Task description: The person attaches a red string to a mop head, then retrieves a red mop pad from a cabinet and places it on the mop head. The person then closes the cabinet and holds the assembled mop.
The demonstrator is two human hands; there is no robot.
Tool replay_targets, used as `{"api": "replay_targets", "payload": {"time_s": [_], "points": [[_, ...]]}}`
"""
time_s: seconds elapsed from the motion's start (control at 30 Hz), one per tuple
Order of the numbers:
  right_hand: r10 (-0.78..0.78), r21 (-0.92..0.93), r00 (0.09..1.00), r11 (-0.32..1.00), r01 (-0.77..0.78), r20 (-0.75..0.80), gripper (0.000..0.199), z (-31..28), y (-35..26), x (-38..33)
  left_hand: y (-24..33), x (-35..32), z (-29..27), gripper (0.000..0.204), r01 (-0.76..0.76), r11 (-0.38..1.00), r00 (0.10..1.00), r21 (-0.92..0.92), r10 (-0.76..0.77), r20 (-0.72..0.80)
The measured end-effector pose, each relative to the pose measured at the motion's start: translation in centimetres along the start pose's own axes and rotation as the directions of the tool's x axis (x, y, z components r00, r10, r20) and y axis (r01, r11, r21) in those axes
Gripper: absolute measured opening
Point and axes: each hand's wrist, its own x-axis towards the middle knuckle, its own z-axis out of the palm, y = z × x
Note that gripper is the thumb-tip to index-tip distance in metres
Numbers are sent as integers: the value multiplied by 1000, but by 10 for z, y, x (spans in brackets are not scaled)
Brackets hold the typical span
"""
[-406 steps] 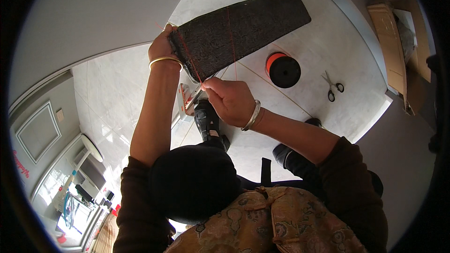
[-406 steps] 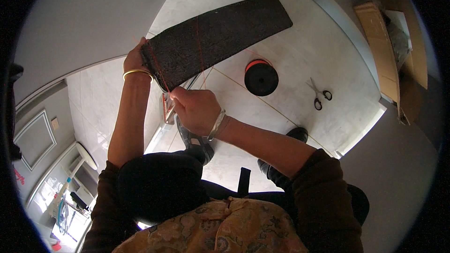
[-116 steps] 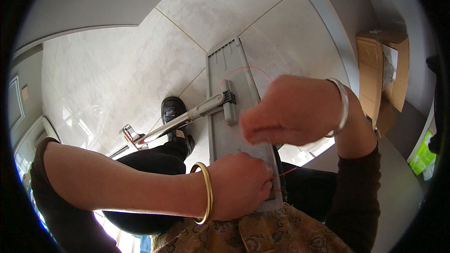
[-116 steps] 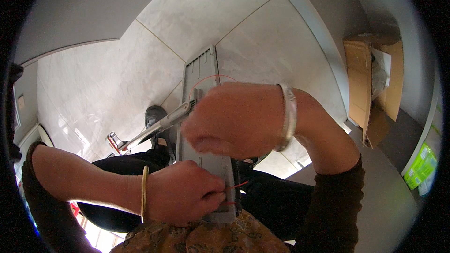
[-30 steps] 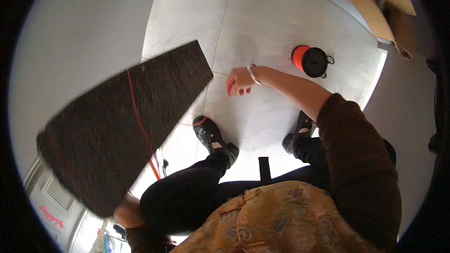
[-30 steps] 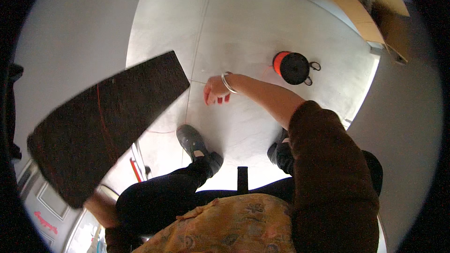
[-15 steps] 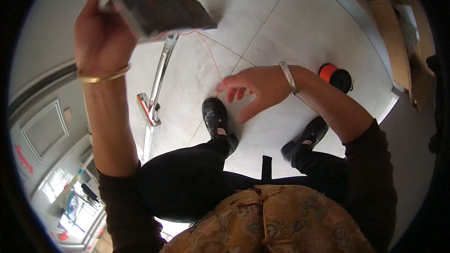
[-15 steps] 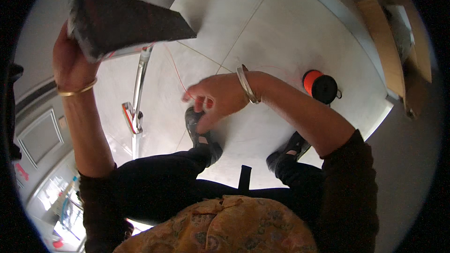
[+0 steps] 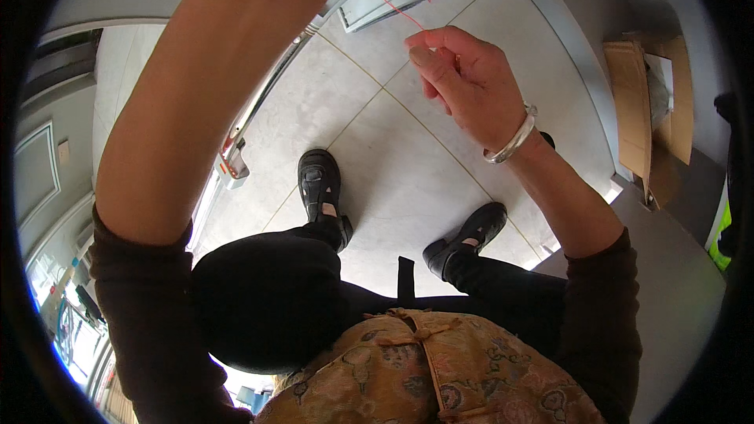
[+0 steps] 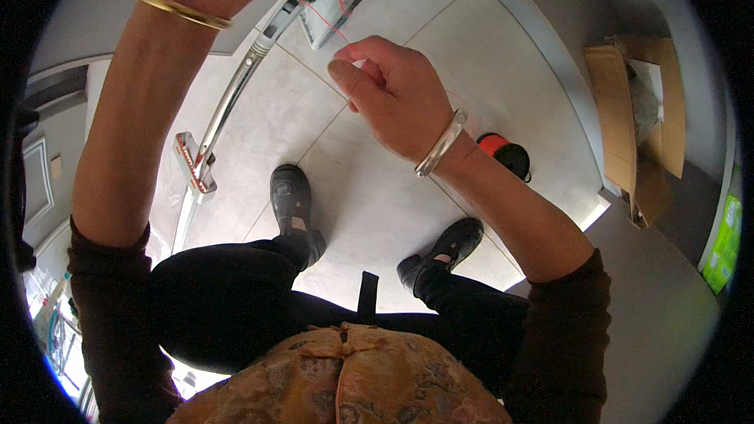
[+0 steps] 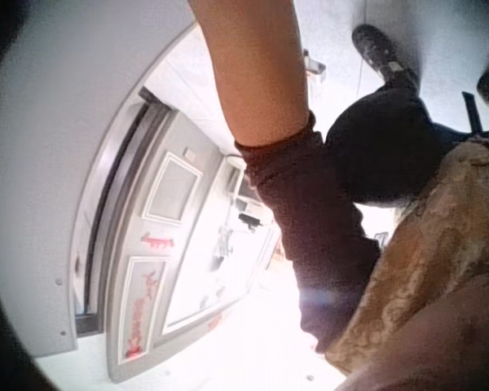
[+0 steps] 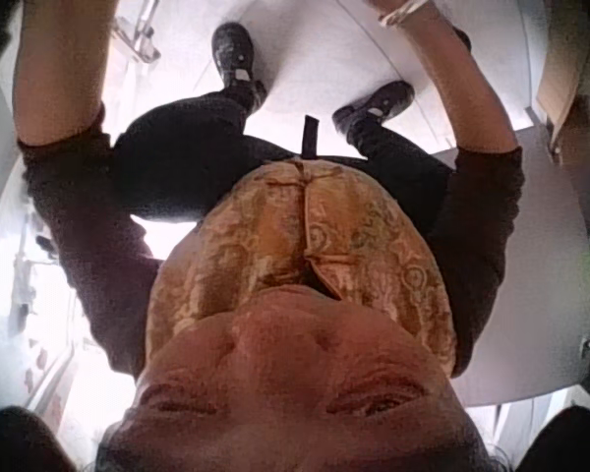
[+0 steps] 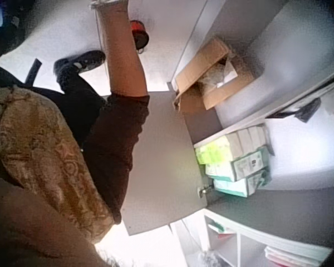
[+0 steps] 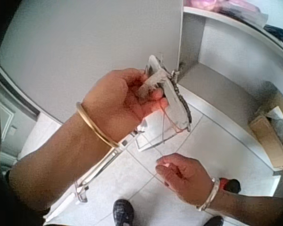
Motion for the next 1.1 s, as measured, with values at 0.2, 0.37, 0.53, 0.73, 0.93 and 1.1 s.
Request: {"api": "replay_targets", "payload": {"time_s": [0.2,0.37,0.53,0.73,0.93,1.1], "points": [[-336,-185,894,898,399,298,12,-16,-40,-12,-3,6,-10,26,51,999,994,-16,-49,96],[-272,-419,738,680,602,618,12,-43,-76,-30,-1,2,-25,24,111,994,980,-7,-108,168],[115,-532,654,693,487,748,11,-39,-71,-43,6,-6,-35,23,149,988,934,48,-157,320],[47,-485,750,789,377,660,16,-27,-44,-49,8,-15,-22,21,168,986,974,-12,-164,153],[-26,-699,938,660,276,345,13,-79,-33,-21,11,-42,-9,24,210,977,969,-35,-203,142],[-69,-514,984,846,144,161,15,-106,-33,-8,6,-41,-5,24,215,977,967,-16,-210,146]]}}
